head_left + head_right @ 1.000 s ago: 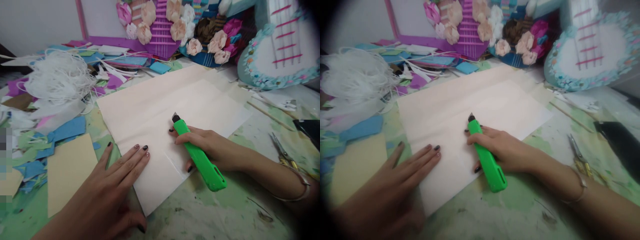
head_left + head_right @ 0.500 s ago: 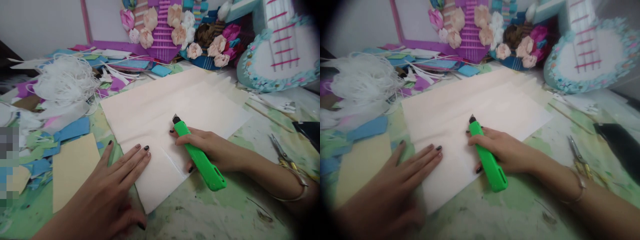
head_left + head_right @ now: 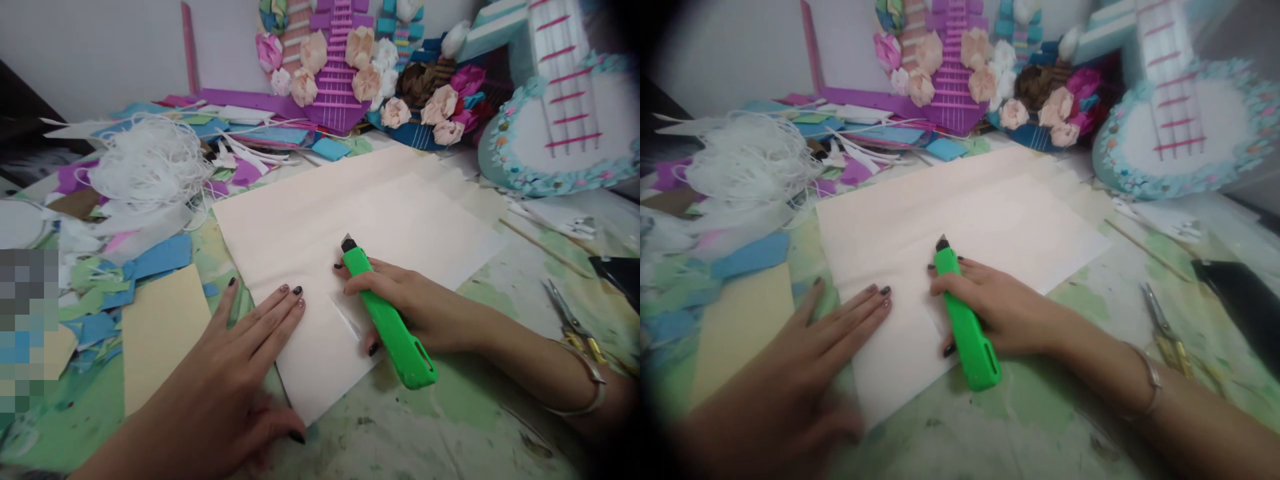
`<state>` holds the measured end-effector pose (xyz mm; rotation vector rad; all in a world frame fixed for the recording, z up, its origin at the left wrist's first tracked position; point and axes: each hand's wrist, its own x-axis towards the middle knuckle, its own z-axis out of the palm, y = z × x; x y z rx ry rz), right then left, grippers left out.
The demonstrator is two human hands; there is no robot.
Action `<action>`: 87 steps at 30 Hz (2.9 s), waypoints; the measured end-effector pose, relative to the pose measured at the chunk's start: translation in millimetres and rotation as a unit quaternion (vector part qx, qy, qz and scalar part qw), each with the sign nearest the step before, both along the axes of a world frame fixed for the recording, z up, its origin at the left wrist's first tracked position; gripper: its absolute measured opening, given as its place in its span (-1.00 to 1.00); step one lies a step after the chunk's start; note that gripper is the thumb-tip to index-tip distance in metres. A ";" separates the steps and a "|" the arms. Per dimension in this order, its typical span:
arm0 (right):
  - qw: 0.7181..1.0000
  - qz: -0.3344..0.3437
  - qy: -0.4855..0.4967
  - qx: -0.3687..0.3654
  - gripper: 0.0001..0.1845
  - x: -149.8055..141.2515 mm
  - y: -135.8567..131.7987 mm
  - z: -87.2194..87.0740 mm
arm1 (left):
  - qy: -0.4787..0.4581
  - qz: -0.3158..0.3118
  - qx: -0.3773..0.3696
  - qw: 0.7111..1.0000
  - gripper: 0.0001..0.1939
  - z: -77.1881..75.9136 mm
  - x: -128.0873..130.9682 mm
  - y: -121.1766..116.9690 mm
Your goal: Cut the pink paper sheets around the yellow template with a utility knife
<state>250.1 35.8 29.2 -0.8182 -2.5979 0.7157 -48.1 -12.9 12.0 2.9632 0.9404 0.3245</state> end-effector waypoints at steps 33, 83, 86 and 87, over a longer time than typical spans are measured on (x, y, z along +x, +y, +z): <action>1.000 0.016 -0.001 -0.002 -0.42 3.6 4.8 3.1 | -0.004 0.020 -0.009 1.000 0.02 -1.9 -5.6 -1.0; 0.973 -0.056 0.077 0.212 -0.53 8.5 -9.1 -11.4 | -0.268 0.402 -0.062 0.874 -0.73 15.9 -10.6 82.1; 0.974 -0.061 0.076 0.206 -0.51 8.5 -9.6 -11.8 | -0.265 0.420 -0.075 0.865 -0.68 17.3 -13.7 88.6; 0.974 -0.064 0.074 0.203 -0.51 8.7 -9.8 -12.1 | -0.260 0.424 -0.080 0.864 -0.64 17.8 -14.3 90.7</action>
